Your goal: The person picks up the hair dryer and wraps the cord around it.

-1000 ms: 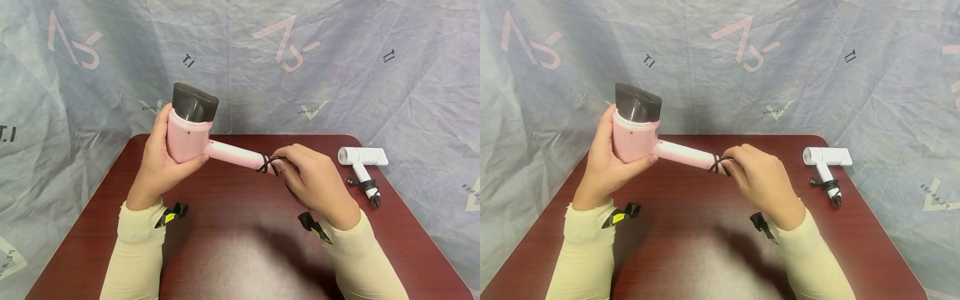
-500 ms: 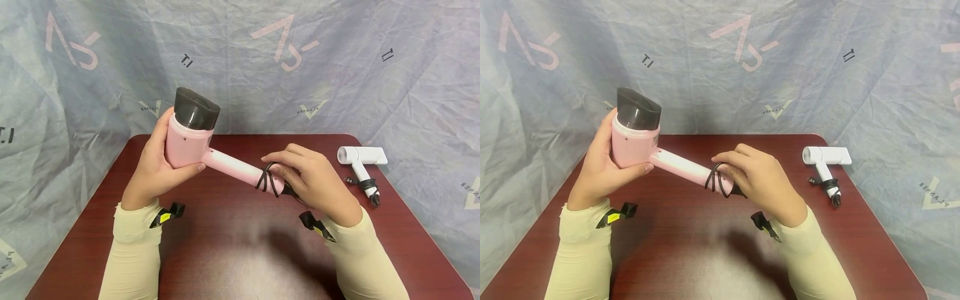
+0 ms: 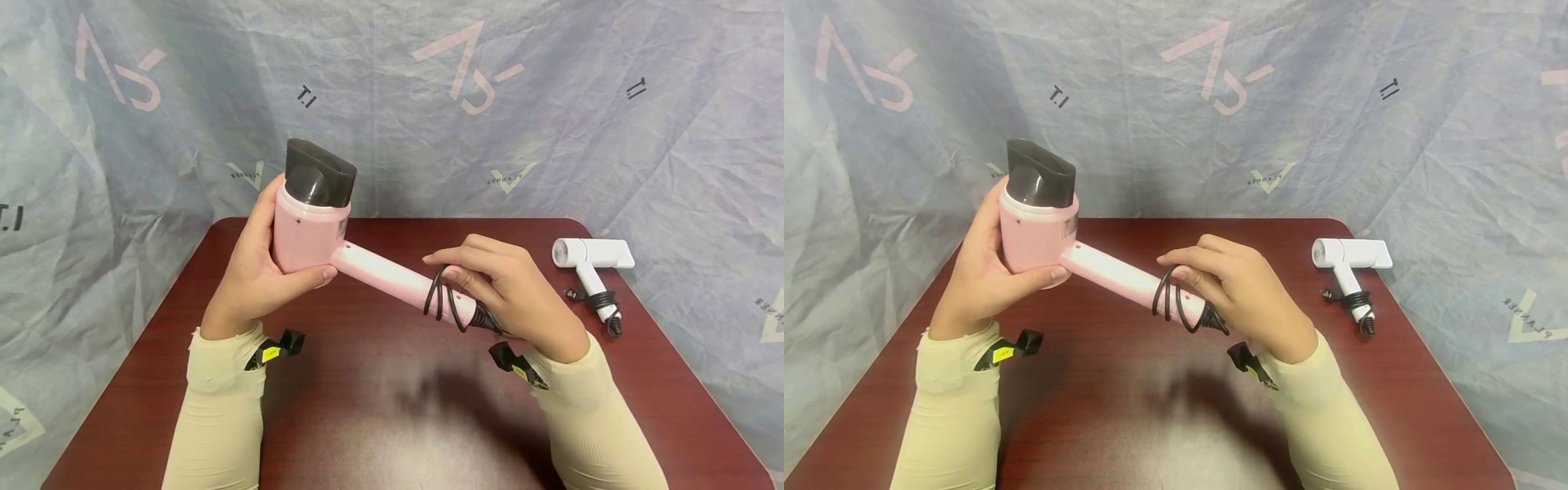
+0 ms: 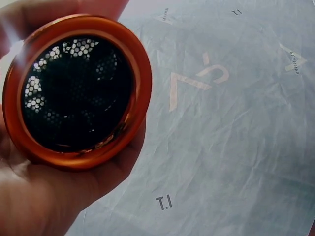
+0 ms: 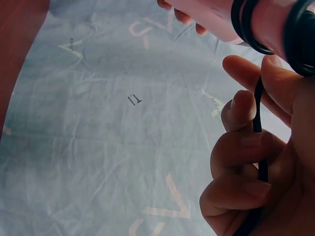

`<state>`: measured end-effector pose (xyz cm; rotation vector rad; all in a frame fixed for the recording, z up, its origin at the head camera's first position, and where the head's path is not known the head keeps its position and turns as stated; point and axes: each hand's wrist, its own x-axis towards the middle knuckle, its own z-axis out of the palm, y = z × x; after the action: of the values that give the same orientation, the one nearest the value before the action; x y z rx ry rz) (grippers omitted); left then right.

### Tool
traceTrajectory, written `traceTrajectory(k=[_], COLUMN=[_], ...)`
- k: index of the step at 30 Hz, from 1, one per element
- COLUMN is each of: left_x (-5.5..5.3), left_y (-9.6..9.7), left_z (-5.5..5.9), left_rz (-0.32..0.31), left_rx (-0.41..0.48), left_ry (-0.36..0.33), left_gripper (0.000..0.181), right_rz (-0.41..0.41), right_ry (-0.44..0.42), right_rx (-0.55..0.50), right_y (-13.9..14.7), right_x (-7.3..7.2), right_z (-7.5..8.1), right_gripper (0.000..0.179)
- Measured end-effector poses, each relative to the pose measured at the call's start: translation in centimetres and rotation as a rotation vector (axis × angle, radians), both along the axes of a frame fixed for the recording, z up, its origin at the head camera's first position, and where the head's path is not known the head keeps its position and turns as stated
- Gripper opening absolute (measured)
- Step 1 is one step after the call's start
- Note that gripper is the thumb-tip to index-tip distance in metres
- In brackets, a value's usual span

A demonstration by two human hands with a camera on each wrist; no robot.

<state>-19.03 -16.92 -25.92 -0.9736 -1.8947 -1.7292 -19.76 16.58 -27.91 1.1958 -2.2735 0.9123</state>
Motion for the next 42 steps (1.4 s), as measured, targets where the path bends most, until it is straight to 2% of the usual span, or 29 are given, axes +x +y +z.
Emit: traceTrajectory(k=[13, 24, 28, 31, 35, 39, 42], left_x=[-0.2, -0.3, -0.3, -0.4, -0.6, -0.7, -0.7], left_y=[0.3, 0.6, 0.9, 1.2, 1.4, 1.5, 1.6], left_z=[-0.3, -0.3, -0.3, -0.3, -0.3, -0.3, -0.4], left_rz=[0.019, 0.027, 0.042, 0.058, 0.072, 0.099, 0.123], left_rx=[0.096, 0.149, 0.185, 0.211, 0.245, 0.273, 0.294], left_ry=[-0.009, -0.025, -0.017, -0.011, -0.003, 0.002, -0.006], left_gripper=[0.108, 0.101, 0.098, 0.094, 0.089, 0.088, 0.087], right_rz=[0.052, 0.021, -0.008, -0.046, -0.122, -0.212, -0.228], right_ry=[0.020, -0.019, -0.014, 0.010, -0.038, -0.063, -0.008], right_rx=[-0.081, -0.075, -0.079, -0.074, -0.068, -0.049, -0.028], right_y=[-0.2, -0.4, -0.6, -0.8, -0.9, -1.0, -1.2], right_x=[-0.1, -0.2, -0.3, -0.3, -0.3, -0.1, -0.2], right_z=[-0.1, -0.4, -0.5, -0.6, -0.8, -1.1, -1.3], right_gripper=[0.032, 0.030, 0.032, 0.044, 0.052, 0.025, 0.013])
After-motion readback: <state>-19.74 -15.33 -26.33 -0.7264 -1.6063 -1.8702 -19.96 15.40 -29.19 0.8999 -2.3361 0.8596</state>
